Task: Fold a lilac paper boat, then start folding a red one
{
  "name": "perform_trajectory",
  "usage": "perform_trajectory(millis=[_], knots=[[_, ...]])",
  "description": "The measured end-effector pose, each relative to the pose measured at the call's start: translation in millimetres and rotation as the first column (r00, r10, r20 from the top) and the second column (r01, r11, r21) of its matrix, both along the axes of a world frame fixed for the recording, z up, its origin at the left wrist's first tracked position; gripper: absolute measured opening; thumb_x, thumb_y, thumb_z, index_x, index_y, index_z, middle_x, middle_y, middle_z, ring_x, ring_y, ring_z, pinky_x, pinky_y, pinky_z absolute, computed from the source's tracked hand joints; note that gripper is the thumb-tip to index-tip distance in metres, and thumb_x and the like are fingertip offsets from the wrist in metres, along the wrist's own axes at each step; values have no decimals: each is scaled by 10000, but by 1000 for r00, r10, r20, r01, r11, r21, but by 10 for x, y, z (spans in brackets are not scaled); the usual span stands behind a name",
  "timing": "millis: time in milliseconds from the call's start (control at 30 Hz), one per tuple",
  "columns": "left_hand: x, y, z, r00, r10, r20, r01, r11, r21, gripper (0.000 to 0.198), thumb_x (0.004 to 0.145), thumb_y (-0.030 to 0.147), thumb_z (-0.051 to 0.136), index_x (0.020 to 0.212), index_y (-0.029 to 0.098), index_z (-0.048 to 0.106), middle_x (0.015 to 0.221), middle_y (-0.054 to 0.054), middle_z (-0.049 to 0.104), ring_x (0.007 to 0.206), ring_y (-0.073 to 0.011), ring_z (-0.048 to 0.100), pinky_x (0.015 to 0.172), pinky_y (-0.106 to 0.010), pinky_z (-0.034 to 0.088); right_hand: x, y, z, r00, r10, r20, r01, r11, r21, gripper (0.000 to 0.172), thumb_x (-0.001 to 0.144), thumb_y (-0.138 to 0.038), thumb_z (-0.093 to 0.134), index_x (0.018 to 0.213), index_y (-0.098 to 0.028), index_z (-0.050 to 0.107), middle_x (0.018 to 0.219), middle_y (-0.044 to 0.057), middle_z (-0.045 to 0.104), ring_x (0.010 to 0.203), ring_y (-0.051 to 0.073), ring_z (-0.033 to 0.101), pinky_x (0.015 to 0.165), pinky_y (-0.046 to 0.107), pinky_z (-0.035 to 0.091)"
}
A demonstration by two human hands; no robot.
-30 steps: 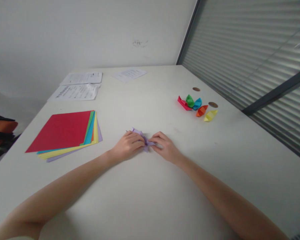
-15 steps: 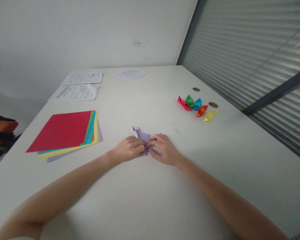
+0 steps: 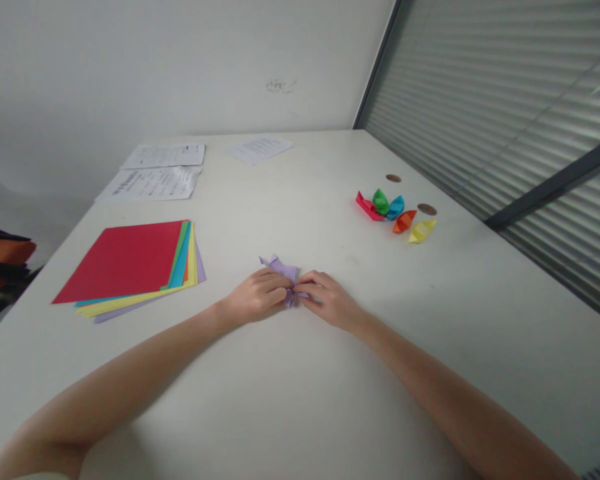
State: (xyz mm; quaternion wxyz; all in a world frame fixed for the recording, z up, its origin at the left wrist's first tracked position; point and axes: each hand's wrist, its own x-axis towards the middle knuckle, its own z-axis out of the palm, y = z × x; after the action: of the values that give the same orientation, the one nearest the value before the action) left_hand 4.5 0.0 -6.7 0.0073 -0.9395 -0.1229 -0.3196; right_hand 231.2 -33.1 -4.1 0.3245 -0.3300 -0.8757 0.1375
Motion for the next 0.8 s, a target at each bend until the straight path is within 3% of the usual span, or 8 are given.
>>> perform_trajectory(millis=[133,333,633,800], knots=[[25,-16,56,1000,19,17,-18,999,-48,31,881,147,552,885,175,540,884,-86,669,843,-185,626,762,-335,509,11,18,-17,999,-36,4,36,999,34,155,897,-164,577,1016,-219,660,973,62,639,922,187,600,848,365,491],[37,-57,127,999,37,-11,-38,993,-108,351,900,199,553,1242,158,492,941,-94,666,884,-201,617,803,-360,492,20,26,-26,993,-95,76,90,993,73,110,864,-171,608,950,-201,670,933,66,646,881,203,573,820,382,447],[31,-24,37,989,140,-54,-147,974,-175,166,880,154,559,1037,152,612,876,-84,660,814,-185,618,754,-324,476,-13,-33,19,995,-80,-62,76,995,-61,199,786,-225,713,983,-243,684,1130,80,583,1100,240,498,973,439,411],[26,-6,18,982,153,-112,-177,951,-252,157,836,66,543,940,146,629,853,-72,645,801,-180,591,736,-305,462,-35,-70,80,989,-124,-81,117,990,-80,169,780,-221,711,948,-242,704,1125,90,561,1134,251,469,979,444,410]])
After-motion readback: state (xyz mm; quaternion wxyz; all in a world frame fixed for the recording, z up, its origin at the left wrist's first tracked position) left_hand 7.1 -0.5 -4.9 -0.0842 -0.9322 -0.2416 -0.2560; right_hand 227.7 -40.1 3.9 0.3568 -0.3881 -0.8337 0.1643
